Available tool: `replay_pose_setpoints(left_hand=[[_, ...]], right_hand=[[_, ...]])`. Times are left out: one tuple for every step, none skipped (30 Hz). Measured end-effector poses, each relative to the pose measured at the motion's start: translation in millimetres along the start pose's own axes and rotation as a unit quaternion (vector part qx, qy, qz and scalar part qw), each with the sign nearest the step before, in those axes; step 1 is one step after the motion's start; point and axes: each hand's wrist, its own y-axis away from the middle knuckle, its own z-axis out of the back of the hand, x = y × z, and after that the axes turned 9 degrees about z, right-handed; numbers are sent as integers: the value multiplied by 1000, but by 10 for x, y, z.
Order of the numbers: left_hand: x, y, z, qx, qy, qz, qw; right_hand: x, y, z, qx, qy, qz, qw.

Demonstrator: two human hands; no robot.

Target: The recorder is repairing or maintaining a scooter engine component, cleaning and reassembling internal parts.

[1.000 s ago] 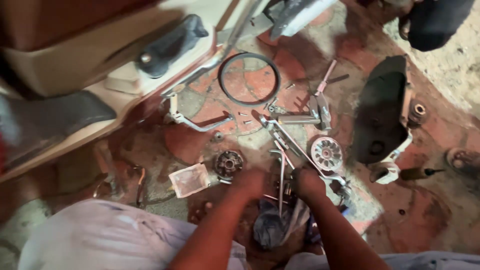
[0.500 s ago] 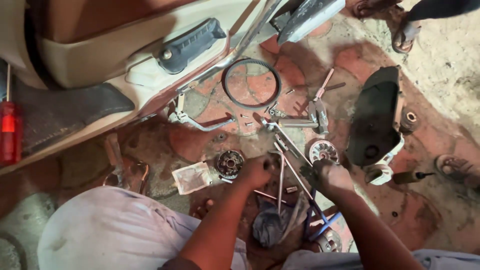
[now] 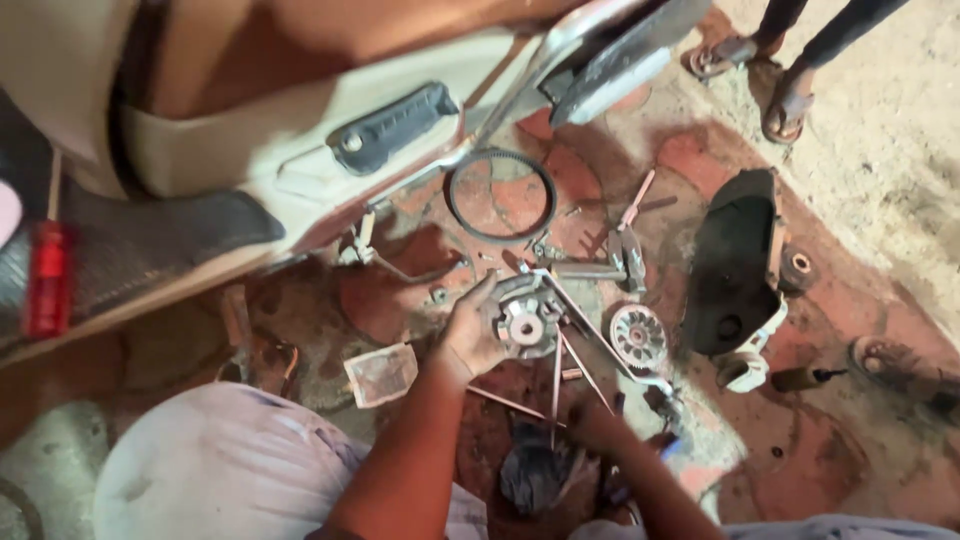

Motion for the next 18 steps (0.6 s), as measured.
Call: replay_pose_setpoints(left_hand=[[-63,58,-119,61,34,-51,996],[-121,121,-238,122,68,-100,985],[-122,105,-319,123,60,-107,985],[-125,89,-395,207,113,-126,964],[-111,97,-450,286,166,-142,933],[-85,164,-676,285,160,-148,933],[-27,252,-884,262,150,-148,942],[37,327,-1089,238,140,-148,950],[78,404,-1174,236,137,-151,950],[123,469,-1263,242,146,-147,948],[173,508,-1373,251,154,-140,945],[134,557,-1409,251,151,-140,946],[92,597,-1448,235,147,-165,947],[48,636,-1485,219,143,-190,946],[10,700,-1469,219,141,-192,946],[-27,765,-1449,126,127,-213,961],[-54,856,-1411,28,113,-233,966],[-39,847,-1325,25,111,-236,965]], right_hand=[[-201,2,-325,26,59,66,996],[-401,-5,-651,53,120,130,983],[-423,-13,-848,47,121,139,982],[-446,-30,-1048,69,159,103,979],[-457,-20,-1289,95,195,67,974],[-517,-202,-1297,92,195,75,974],[-568,-346,-1350,115,177,79,974],[-622,-496,-1407,138,160,83,974],[18,-377,-984,138,158,87,974],[610,-135,-442,123,168,137,969],[1109,283,199,105,177,182,961],[1133,368,465,102,176,184,962],[1151,453,735,95,-45,194,975],[1168,540,1003,84,-263,197,941],[1230,644,1205,83,-263,200,940],[1290,748,1402,17,-353,188,917],[1357,856,1563,-46,-440,171,881],[1677,881,1587,-43,-442,174,879]])
